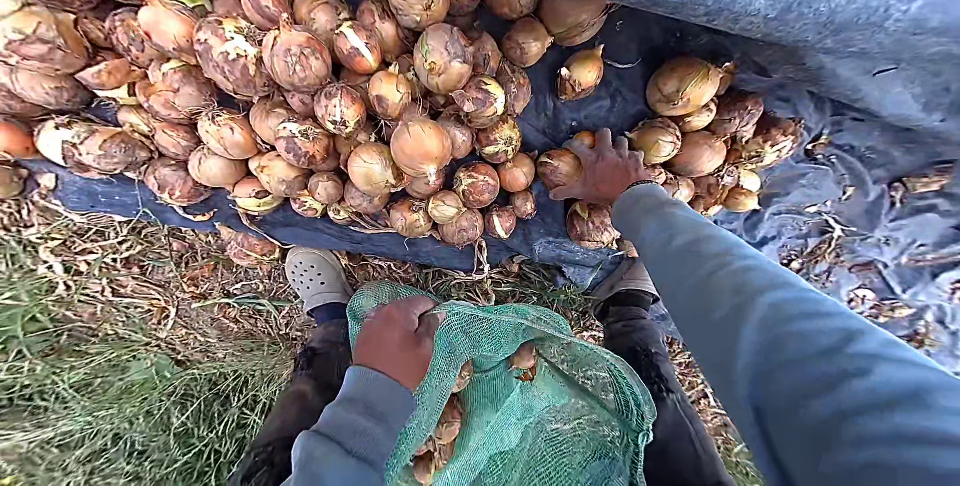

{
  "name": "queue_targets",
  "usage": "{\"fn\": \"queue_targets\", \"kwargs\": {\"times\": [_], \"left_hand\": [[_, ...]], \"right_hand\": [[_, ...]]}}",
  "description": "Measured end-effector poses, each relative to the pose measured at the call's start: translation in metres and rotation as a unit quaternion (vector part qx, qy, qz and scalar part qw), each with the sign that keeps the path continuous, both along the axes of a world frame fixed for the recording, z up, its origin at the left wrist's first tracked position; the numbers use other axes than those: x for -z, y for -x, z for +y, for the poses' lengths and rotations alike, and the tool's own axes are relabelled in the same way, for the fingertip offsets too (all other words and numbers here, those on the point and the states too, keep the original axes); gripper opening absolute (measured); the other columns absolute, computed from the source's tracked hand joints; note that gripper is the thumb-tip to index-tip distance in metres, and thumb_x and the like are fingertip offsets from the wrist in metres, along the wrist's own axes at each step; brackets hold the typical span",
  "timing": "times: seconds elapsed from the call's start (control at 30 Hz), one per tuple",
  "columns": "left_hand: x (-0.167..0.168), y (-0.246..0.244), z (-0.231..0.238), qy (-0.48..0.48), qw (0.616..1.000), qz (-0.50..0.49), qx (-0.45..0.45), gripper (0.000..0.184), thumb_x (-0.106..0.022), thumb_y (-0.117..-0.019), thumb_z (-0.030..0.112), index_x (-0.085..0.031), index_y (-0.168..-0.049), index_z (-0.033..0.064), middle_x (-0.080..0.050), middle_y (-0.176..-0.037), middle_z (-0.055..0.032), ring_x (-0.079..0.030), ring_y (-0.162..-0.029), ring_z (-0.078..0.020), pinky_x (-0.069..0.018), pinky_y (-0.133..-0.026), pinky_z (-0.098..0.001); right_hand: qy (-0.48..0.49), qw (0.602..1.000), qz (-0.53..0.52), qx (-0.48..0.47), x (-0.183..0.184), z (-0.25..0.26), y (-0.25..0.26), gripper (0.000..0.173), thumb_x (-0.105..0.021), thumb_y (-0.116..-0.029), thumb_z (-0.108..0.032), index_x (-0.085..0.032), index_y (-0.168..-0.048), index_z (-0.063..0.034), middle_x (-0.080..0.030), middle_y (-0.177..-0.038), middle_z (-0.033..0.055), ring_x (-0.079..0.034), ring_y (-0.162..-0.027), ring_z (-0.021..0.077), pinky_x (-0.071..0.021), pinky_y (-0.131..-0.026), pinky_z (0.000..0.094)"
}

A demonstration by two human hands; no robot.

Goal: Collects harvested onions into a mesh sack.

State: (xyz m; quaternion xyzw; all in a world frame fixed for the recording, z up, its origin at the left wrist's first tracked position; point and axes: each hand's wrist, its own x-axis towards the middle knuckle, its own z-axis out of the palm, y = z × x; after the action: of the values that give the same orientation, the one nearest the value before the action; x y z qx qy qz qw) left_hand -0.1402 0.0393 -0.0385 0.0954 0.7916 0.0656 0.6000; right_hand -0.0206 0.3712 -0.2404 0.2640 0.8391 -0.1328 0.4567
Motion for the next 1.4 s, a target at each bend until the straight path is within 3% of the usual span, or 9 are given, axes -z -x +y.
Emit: {"fn": "queue_targets", "kwargs": {"times": [0.33, 0.5, 0.67, 0.8, 0.87, 0.97, 1.13, 1.27, 1.4], "left_hand": [[0.000, 0.004, -0.013, -0.004, 1.000, 0.011, -0.012, 0.017, -0.064, -0.1021, 0.022, -0.079, -0.097, 0.0131, -0.074, -0.087, -0.0051, -0.070, -0.086, -0.0220, -0.0553, -0.084, -0.0507], [-0.002, 0.000, -0.013, -0.012, 1.000, 0.016, -0.004, 0.017, -0.066, -0.1014, 0.021, -0.078, -0.096, 0.0111, -0.073, -0.085, -0.0063, -0.069, -0.083, -0.0227, -0.0551, -0.081, -0.0507], [-0.001, 0.001, -0.013, -0.008, 1.000, 0.024, 0.002, 0.019, -0.065, -0.1021, 0.023, -0.078, -0.097, 0.0113, -0.073, -0.086, -0.0067, -0.069, -0.084, -0.0241, -0.0547, -0.082, -0.0528], [0.002, -0.006, -0.017, -0.017, 0.999, 0.034, -0.001, 0.018, -0.064, -0.1016, 0.022, -0.078, -0.097, 0.0110, -0.073, -0.085, -0.0078, -0.070, -0.084, -0.0268, -0.0544, -0.081, -0.0572], [0.005, -0.009, -0.019, -0.028, 0.999, 0.039, 0.000, 0.020, -0.064, -0.1012, 0.023, -0.078, -0.095, 0.0097, -0.072, -0.084, -0.0094, -0.069, -0.082, -0.0282, -0.0538, -0.079, -0.0586], [0.006, -0.010, -0.015, -0.045, 0.998, 0.053, 0.008, 0.023, -0.064, -0.1011, 0.022, -0.078, -0.100, 0.0052, -0.075, -0.090, -0.0165, -0.072, -0.090, -0.0364, -0.0539, -0.085, -0.0660], [0.004, -0.010, -0.010, -0.059, 0.995, 0.078, 0.006, 0.021, -0.064, -0.1006, 0.021, -0.078, -0.096, 0.0059, -0.073, -0.087, -0.0148, -0.071, -0.085, -0.0334, -0.0540, -0.081, -0.0635], [0.007, -0.020, -0.010, -0.055, 0.996, 0.073, 0.014, 0.021, -0.064, -0.1000, 0.022, -0.078, -0.093, 0.0079, -0.072, -0.082, -0.0121, -0.070, -0.081, -0.0312, -0.0540, -0.077, -0.0613], [0.010, -0.021, -0.011, -0.046, 0.995, 0.089, 0.015, 0.020, -0.064, -0.0986, 0.022, -0.077, -0.089, 0.0098, -0.070, -0.077, -0.0085, -0.068, -0.074, -0.0270, -0.0544, -0.072, -0.0576]], "right_hand": [[-0.023, 0.995, 0.102, 0.008, -0.001, -0.007, -0.020, 0.109, -0.070, -0.0575, -0.091, -0.053, -0.147, -0.0318, -0.051, -0.139, 0.0324, -0.056, -0.120, 0.0525, -0.0460, -0.090, 0.0703], [-0.019, 0.987, 0.073, 0.141, 0.005, -0.017, -0.027, 0.109, -0.068, -0.0646, -0.089, -0.049, -0.152, -0.0253, -0.048, -0.145, 0.0348, -0.064, -0.103, 0.0543, -0.0505, -0.079, 0.0709], [0.093, 0.951, 0.107, 0.273, 0.007, 0.012, -0.023, 0.094, -0.067, -0.0747, -0.080, -0.054, -0.145, -0.0191, -0.064, -0.130, 0.0283, -0.062, -0.118, 0.0489, -0.0461, -0.093, 0.0742], [0.245, 0.784, 0.327, 0.468, -0.070, -0.032, -0.035, 0.081, -0.063, -0.0838, -0.066, -0.054, -0.144, -0.0128, -0.071, -0.119, 0.0036, -0.070, -0.106, 0.0125, -0.0595, -0.092, 0.0409], [0.385, 0.690, 0.342, 0.509, -0.137, -0.084, -0.045, 0.085, -0.074, -0.0795, -0.063, -0.050, -0.144, -0.0138, -0.072, -0.116, 0.0004, -0.071, -0.101, 0.0099, -0.0624, -0.087, 0.0366], [0.590, 0.733, 0.145, 0.307, -0.193, -0.120, -0.055, 0.078, -0.082, -0.0855, -0.044, -0.053, -0.148, -0.0078, -0.063, -0.131, 0.0125, -0.066, -0.114, 0.0211, -0.0574, -0.097, 0.0416], [0.084, 0.961, 0.198, 0.175, -0.119, -0.007, -0.041, 0.072, -0.079, -0.0889, -0.043, -0.050, -0.152, -0.0234, -0.055, -0.138, 0.0266, -0.065, -0.108, 0.0469, -0.0560, -0.082, 0.0651], [-0.154, 0.942, 0.102, 0.279, -0.042, 0.088, -0.006, 0.113, -0.086, -0.0753, -0.044, -0.020, -0.165, -0.0257, -0.025, -0.160, 0.0387, -0.057, -0.113, 0.0626, -0.0490, -0.084, 0.0742], [-0.220, 0.912, 0.091, 0.335, -0.015, 0.071, 0.011, 0.111, -0.082, -0.0738, -0.026, -0.019, -0.165, -0.0323, -0.027, -0.162, 0.0331, -0.064, -0.109, 0.0534, -0.0539, -0.083, 0.0660]]}}
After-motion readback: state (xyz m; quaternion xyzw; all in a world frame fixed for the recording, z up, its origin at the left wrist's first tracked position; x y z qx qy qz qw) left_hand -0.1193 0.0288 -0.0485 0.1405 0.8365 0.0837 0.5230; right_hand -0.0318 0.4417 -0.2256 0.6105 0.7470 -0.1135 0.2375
